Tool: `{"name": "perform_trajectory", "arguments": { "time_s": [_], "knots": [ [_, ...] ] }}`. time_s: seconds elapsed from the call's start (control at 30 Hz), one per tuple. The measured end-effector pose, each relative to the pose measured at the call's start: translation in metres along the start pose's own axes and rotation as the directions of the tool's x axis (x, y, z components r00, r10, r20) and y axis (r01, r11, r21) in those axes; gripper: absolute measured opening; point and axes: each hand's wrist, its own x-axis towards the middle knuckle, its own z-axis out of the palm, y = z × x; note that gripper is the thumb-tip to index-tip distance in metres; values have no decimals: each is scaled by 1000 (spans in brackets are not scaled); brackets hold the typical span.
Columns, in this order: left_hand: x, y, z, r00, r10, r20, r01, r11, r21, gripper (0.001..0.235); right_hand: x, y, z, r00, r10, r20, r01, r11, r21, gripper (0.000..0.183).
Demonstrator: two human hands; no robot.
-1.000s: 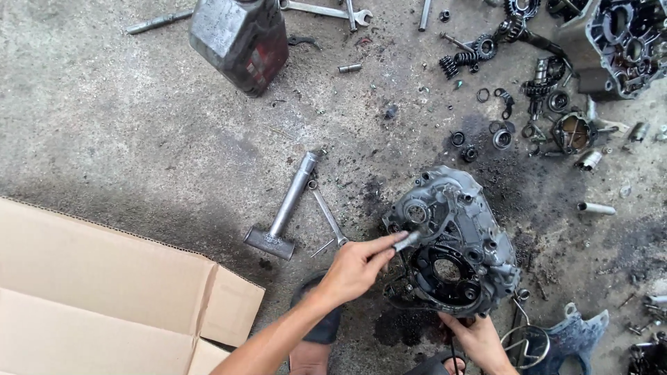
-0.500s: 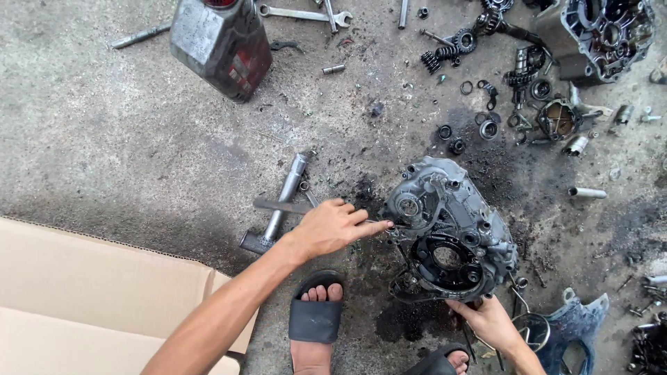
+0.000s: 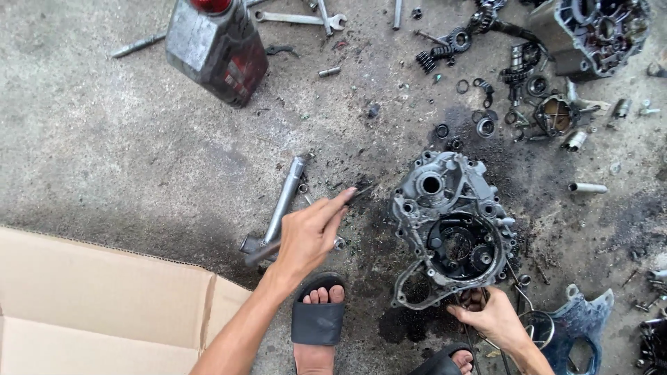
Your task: The person works on a disassembled engine casing on the ground, using a hammer and a metal rod to tap and adjust internal components. They rotate the casing to access different areas and continue tapping with the tools.
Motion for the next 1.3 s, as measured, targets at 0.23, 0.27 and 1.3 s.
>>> {"name": "perform_trajectory", "arguments": {
  "time_s": [0.23, 0.27, 1.3],
  "knots": [
    [-12, 47, -21, 985, -174, -13, 170, 974, -151, 37, 16, 52, -35, 979, -141, 148, 164, 975, -152, 34],
    [-14, 49, -21, 984, -180, 11, 180, 981, -68, 39, 16, 59, -38, 952, -179, 248, 206, 975, -88, 26],
    [-29, 37, -34, 786, -404, 468, 508, -8, -861, 32, 3, 1, -46, 498, -856, -138, 457, 394, -798, 58]
  ]
}}
